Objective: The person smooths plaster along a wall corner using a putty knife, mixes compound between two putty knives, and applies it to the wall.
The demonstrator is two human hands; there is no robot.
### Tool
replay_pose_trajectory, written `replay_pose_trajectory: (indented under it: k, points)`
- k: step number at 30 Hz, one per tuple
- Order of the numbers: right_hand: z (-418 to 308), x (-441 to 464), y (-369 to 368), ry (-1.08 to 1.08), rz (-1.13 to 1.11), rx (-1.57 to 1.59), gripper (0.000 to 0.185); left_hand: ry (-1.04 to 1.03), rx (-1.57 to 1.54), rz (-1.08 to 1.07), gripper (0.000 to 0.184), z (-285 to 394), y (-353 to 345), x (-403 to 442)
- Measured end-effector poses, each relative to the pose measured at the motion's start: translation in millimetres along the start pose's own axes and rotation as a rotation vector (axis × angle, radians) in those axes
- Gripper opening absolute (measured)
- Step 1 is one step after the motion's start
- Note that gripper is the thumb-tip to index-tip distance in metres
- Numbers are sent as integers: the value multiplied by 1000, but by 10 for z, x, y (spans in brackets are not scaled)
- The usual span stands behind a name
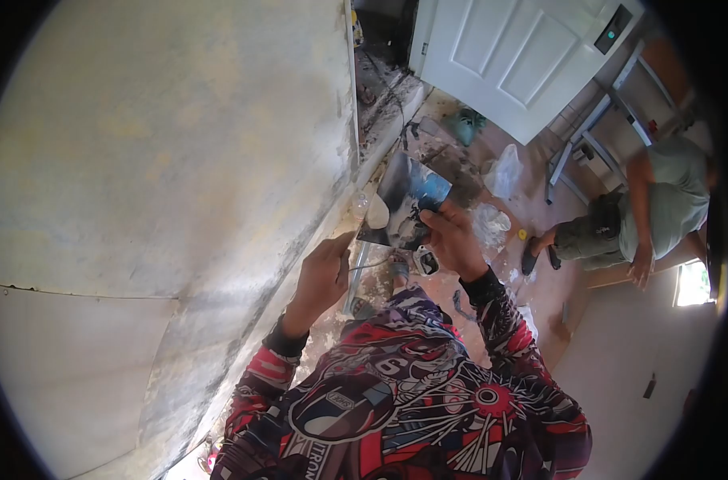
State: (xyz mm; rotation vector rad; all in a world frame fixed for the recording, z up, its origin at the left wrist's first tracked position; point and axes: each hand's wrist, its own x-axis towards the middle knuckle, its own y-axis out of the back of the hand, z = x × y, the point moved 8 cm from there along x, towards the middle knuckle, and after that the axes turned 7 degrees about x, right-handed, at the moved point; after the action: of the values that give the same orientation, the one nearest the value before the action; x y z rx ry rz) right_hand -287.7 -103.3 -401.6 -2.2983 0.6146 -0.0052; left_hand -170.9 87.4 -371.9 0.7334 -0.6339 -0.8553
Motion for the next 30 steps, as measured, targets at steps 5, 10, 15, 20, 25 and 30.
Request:
replay_pose_trajectory:
  k: [5,10,15,20,25,30]
  points:
    - [-7,9,159,14,19,-40,26,2,201,25,31,-576,-195,-210]
    - [-97,-21,109,50,53,-75,24,567,-638,185,14,-981,-39,-330]
    - [-57,-47,245,63,149,-300,24,563,-928,267,15,-508,-49,-369]
    - [-22,-95,51,164,135,-614,27,605,-1119,247,20,-274,-339,-318]
    - [31,-274,-518,258,-80,-1288,31,657,-1408,292,23,-255,-392,-249]
    - [159,-338,-438,260,-246,-1374,35,519,-1627,300,25,-404,-173,-150]
